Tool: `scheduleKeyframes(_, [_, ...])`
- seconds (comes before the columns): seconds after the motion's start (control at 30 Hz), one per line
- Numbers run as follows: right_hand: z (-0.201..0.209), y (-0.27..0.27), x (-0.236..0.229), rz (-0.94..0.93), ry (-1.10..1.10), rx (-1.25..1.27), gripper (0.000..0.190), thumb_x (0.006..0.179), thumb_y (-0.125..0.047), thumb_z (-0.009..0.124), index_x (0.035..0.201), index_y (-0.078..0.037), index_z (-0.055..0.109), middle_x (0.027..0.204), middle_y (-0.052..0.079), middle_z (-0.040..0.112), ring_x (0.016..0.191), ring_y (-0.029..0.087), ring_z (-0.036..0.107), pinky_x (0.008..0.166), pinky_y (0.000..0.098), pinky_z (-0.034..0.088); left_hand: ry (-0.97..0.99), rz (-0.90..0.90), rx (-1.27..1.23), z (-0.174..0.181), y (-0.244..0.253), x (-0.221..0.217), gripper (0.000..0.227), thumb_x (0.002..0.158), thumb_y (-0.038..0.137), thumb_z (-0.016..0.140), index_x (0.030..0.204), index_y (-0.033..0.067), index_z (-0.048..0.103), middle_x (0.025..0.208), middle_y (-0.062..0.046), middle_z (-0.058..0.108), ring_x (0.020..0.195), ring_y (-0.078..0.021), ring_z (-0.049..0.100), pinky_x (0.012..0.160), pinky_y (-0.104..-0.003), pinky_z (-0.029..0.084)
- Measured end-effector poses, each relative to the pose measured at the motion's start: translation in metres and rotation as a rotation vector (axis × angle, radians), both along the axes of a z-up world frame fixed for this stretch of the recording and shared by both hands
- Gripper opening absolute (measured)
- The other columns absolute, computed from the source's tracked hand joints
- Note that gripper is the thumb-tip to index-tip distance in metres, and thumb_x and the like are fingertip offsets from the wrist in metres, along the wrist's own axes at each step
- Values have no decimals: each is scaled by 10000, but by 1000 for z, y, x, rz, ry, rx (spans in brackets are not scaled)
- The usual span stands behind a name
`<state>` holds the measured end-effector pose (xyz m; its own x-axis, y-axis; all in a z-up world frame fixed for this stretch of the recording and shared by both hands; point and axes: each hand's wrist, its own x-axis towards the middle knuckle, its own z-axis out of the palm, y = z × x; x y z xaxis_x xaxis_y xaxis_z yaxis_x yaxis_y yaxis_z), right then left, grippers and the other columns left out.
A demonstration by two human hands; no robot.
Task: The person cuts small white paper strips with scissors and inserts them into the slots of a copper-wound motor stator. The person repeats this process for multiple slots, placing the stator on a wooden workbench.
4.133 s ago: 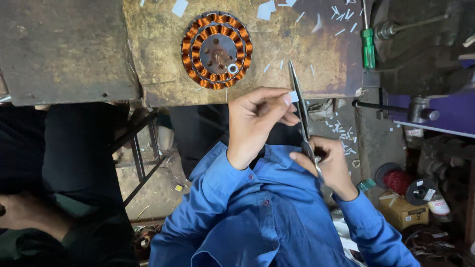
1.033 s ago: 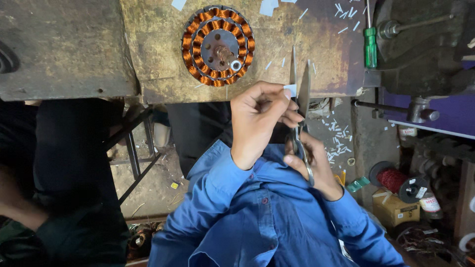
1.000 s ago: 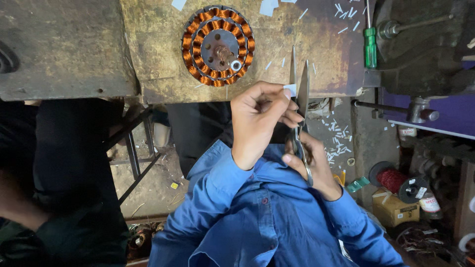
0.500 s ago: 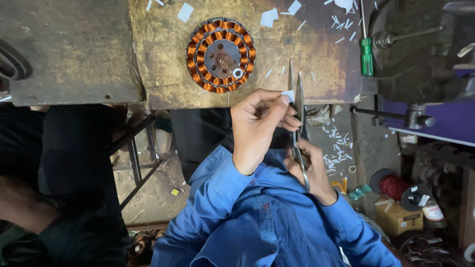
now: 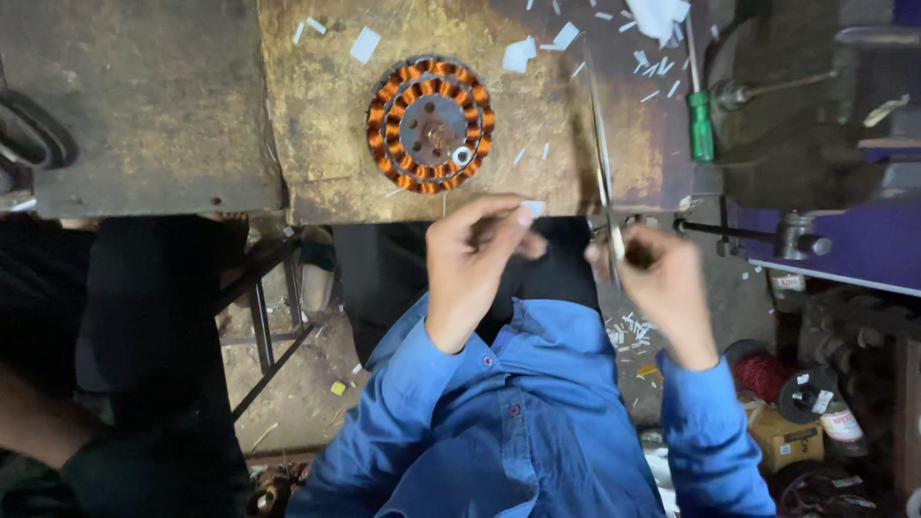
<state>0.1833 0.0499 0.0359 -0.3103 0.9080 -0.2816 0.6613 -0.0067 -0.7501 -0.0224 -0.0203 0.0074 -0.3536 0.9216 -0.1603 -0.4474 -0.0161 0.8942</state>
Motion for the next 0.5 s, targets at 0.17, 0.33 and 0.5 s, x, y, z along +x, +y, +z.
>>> scheduleKeyframes(0.17, [34,32,-25,78,-237,687,248,824,-69,838,1026,36,740,901,176,698,792,283,658,701,354,496,-78,33,47,-3,-3,5,144,1008,24,671,1107,-80,674,944,-124,734,776,-166,734,702,-291,619])
scheduleKeyframes(0.33, [32,6,-50,82,222,425,143,939,-15,812,1067,3,752,1050,117,728,964,162,683,859,283,524,-67,-14,41,2,-7,6,141,1041,52,652,1137,-50,673,998,-100,719,820,-142,716,712,-267,593])
scheduleKeyframes(0.5, [17,-3,-53,49,522,16,144,898,30,782,1039,43,758,1008,107,738,915,139,692,820,256,543,130,-19,49,16,-4,0,126,1020,57,665,1104,-32,696,1047,-62,664,867,-125,724,687,-247,600])
